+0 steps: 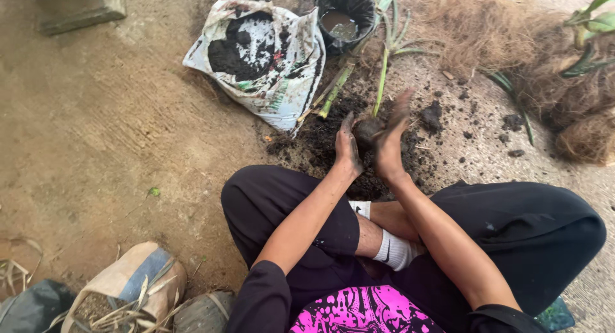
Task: The person sits on the floor and packs soil around the roots of a small plant stem by hand. They repeatedly gather soil from a nearby pile and press it firmly around the base of the plant to secure it.
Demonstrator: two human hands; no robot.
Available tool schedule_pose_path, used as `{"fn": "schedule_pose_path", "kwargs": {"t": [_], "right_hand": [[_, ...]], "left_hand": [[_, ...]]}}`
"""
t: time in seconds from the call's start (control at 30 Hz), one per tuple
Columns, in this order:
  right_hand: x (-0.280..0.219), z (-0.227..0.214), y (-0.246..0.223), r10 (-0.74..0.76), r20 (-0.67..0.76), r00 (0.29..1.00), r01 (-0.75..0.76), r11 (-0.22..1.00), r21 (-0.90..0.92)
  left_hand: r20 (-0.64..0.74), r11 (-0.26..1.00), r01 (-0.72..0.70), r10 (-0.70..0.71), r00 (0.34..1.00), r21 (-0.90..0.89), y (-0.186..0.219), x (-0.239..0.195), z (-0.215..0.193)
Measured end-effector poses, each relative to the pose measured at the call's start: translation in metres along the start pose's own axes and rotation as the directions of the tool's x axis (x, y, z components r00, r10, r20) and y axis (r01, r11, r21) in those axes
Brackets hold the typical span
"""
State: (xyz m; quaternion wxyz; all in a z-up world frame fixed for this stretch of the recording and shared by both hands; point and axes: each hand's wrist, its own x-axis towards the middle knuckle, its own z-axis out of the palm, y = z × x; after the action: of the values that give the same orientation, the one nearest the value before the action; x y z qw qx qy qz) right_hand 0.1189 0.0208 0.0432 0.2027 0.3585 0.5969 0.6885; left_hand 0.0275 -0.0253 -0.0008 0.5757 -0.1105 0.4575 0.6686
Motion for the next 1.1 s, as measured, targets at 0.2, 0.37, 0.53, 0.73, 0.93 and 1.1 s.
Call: {"fn": "schedule_pose_path", "kwargs": {"t": [0.2,0.37,0.53,0.73,0.93,1.1], "right_hand": [[0.007,0.027,-0.034,-0.633,-0.110,0.766,-0.424,-0.370,-0.826],[-0.012,0.035,-0.090,-0.603,-0.034,0.797,-0.438,-0.538,-0.720],[-0.029,0.015,-0.110,-0.165,0.106,0.981,0.000,-0.543,-0.840],[-0.013,-0.034,-0.080,-0.248,0.623,0.742,0.596,-0.183,-0.782],[-0.030,0.023,-0.089,-0.450,0.036,0.892,-0.303,-0.657,-0.690],[-0.011,0.028,-0.055,-0.733,-0.036,0.679,-0.508,-0.433,-0.745]], "left_hand": [[0.507,0.487,-0.775,0.585,0.632,0.403,-0.009,0.006,0.014],[0.618,-0.266,-0.667,0.695,0.369,0.696,-0.018,-0.015,0.021],[0.849,-0.540,-0.683,0.472,0.238,0.492,-0.001,-0.034,0.030],[0.802,-0.696,-0.482,0.234,0.549,0.533,0.001,-0.043,0.036],[0.839,-0.560,-0.625,0.397,0.373,0.543,-0.010,-0.030,0.022],[0.666,-0.110,-0.793,0.618,0.418,0.600,0.000,0.008,0.015]]}}
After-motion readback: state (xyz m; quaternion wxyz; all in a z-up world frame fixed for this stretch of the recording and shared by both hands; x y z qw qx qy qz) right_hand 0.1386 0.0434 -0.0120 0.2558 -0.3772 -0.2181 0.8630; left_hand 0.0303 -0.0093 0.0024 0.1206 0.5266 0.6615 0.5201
